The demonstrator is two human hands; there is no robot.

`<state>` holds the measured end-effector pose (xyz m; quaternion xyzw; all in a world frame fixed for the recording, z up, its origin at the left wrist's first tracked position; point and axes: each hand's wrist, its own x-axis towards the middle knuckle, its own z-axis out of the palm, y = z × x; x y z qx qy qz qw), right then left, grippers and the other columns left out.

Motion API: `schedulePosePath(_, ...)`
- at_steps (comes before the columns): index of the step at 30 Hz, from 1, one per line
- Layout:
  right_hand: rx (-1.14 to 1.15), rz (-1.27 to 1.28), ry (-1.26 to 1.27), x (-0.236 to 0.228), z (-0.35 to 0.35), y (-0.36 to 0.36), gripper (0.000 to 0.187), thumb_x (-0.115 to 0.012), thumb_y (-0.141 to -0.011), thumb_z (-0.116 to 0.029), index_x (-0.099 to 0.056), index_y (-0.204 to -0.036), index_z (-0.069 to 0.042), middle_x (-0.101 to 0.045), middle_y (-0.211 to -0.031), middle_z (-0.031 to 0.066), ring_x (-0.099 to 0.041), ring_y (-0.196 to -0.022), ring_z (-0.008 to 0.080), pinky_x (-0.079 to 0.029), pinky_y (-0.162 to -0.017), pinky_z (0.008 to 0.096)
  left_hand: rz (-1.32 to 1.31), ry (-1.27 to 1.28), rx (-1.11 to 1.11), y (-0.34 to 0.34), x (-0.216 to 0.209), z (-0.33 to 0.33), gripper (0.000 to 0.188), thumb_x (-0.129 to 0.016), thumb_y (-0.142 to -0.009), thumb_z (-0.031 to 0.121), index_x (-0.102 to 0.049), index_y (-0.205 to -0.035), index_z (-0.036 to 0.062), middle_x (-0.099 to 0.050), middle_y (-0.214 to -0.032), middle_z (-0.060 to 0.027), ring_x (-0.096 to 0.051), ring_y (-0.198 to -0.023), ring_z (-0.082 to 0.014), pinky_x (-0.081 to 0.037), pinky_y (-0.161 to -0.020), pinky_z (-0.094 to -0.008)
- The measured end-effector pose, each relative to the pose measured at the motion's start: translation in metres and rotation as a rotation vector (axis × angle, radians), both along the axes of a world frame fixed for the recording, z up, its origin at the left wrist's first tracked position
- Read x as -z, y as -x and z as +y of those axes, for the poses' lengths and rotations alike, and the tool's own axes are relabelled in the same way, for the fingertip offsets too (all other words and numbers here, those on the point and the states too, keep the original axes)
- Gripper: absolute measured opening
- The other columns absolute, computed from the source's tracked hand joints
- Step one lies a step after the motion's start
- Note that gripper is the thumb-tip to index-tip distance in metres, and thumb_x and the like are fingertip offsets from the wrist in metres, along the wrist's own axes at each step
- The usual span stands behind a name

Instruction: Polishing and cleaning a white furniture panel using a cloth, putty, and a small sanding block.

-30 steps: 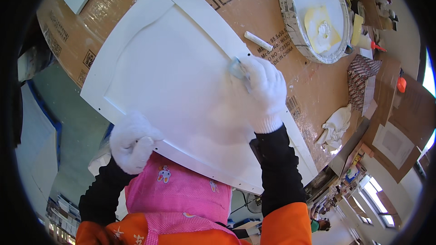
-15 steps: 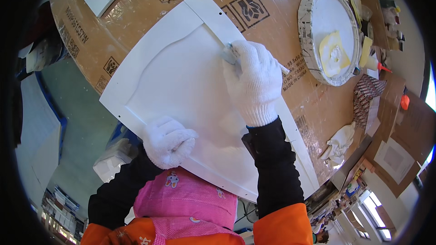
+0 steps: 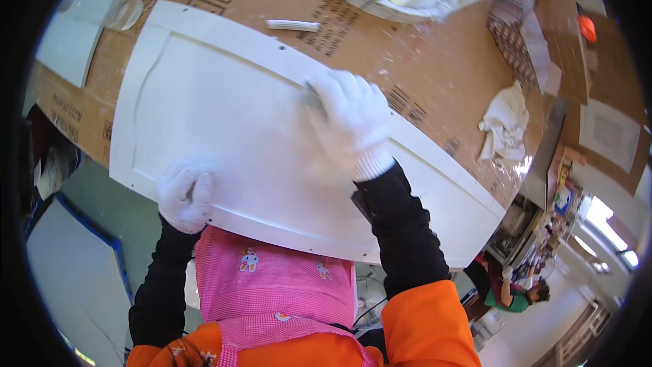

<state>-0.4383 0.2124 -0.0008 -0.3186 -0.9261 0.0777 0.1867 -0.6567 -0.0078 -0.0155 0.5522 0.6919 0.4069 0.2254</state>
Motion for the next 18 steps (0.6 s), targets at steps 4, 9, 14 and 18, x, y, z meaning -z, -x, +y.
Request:
schedulePosePath(4, 0.231, -0.09, 0.076, -0.018, -0.018, -0.167, 0.035, -0.077, -0.079, -0.01, -0.066, -0.112, -0.013, -0.068, -0.101, 0.0082, -0.066, -0.091, 0.0279, -0.052, -0.079, 0.0382, 0.004, 0.121, 0.007, -0.011, -0.016, 0.0, 0.013, -0.061, -0.095, 0.008, -0.07, -0.095, -0.0017, -0.069, -0.089, -0.0108, -0.064, -0.079, -0.0221, -0.05, -0.075, -0.034)
schedulePosePath(9, 0.973, 0.211, 0.533, -0.019, -0.081, -0.39, 0.02, -0.072, -0.089, -0.01, -0.064, -0.107, -0.011, -0.066, -0.097, 0.0011, -0.063, -0.087, 0.0148, -0.05, -0.074, 0.028, -0.53, 0.572, -0.047, -0.084, -0.037, 0.01, 0.028, -0.06, -0.102, 0.021, -0.069, -0.115, -0.0024, -0.069, -0.098, -0.0035, -0.062, -0.092, -0.0115, -0.049, -0.087, -0.0293)
schedulePosePath(14, 1.125, 1.442, 1.226, -0.043, -0.204, -0.425, 0.009, -0.058, -0.1, -0.02, -0.059, -0.099, -0.011, -0.057, -0.091, -0.0015, -0.054, -0.072, 0.012, -0.045, -0.062, 0.0259, -0.356, 0.609, 0.45, -0.212, -0.1, 0.071, 0.038, -0.066, -0.095, 0.022, -0.063, -0.125, -0.0006, -0.065, -0.122, -0.0118, -0.06, -0.114, -0.0197, -0.047, -0.1, -0.0349)
schedulePosePath(18, 0.9, 1.086, 1.831, -0.059, -0.306, -0.433, 0.02, -0.061, -0.095, -0.014, -0.063, -0.109, 0.0, -0.067, -0.099, 0.0087, -0.065, -0.083, 0.015, -0.053, -0.071, 0.028, 0.343, 0.03, 0.484, -0.285, -0.056, 0.16, 0.052, -0.072, -0.09, 0.028, -0.056, -0.135, 0.007, -0.055, -0.14, -0.0197, -0.052, -0.132, -0.0389, -0.042, -0.112, -0.0442)
